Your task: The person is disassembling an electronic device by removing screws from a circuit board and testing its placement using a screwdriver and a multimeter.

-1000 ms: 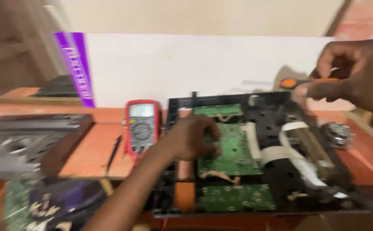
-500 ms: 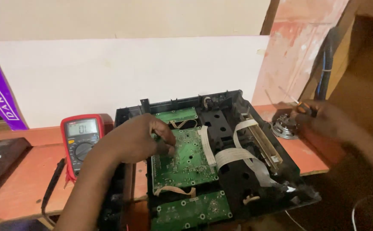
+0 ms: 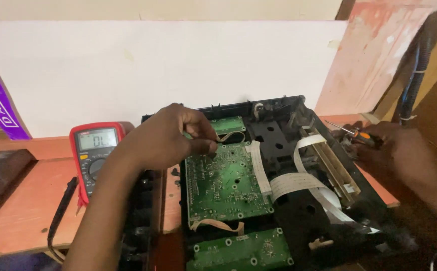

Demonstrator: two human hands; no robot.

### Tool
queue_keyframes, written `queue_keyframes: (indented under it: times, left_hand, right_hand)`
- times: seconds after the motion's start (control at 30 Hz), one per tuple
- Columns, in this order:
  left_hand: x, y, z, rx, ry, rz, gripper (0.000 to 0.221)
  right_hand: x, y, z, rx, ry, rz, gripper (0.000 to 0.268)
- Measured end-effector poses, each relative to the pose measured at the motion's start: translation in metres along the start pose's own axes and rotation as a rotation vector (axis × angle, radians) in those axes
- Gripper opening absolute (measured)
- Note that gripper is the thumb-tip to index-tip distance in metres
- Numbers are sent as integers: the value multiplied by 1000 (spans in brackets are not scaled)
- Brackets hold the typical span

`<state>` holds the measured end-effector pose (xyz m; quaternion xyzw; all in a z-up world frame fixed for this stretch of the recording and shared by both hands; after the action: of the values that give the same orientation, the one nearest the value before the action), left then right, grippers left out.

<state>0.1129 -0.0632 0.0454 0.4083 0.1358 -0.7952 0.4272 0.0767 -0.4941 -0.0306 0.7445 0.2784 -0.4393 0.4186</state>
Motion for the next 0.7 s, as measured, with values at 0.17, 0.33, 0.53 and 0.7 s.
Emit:
queue_keyframes:
  times: [0.17,0.33,0.53,0.7]
  left_hand:
    - [-3,7,2,-12,-5,-30,15]
    - [-3,12,-8,86,-145,1,12]
    - [-8,16,-12,319,-234,79,10]
    - [-10,17,-13,439,-263,85,13]
  right_hand:
    - [-28,-27,-32,-32,86,-5,32]
    - [-5,-17,-16,-72,-168,23,29]
    - [4,-27,-28,-157,1246,-223,15]
    - [-19,11,-65,-182,721,-193,33]
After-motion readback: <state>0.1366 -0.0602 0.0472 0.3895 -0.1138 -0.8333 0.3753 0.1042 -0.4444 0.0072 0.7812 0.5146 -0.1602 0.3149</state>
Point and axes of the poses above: each hand's wrist, its own y-axis towards the middle knuckle, its own x-axis out of the palm, z = x × y, the point moved 10 cm from there along y, towards the middle knuckle, and after that the axes turned 14 degrees about x, right-handed, at the moved point
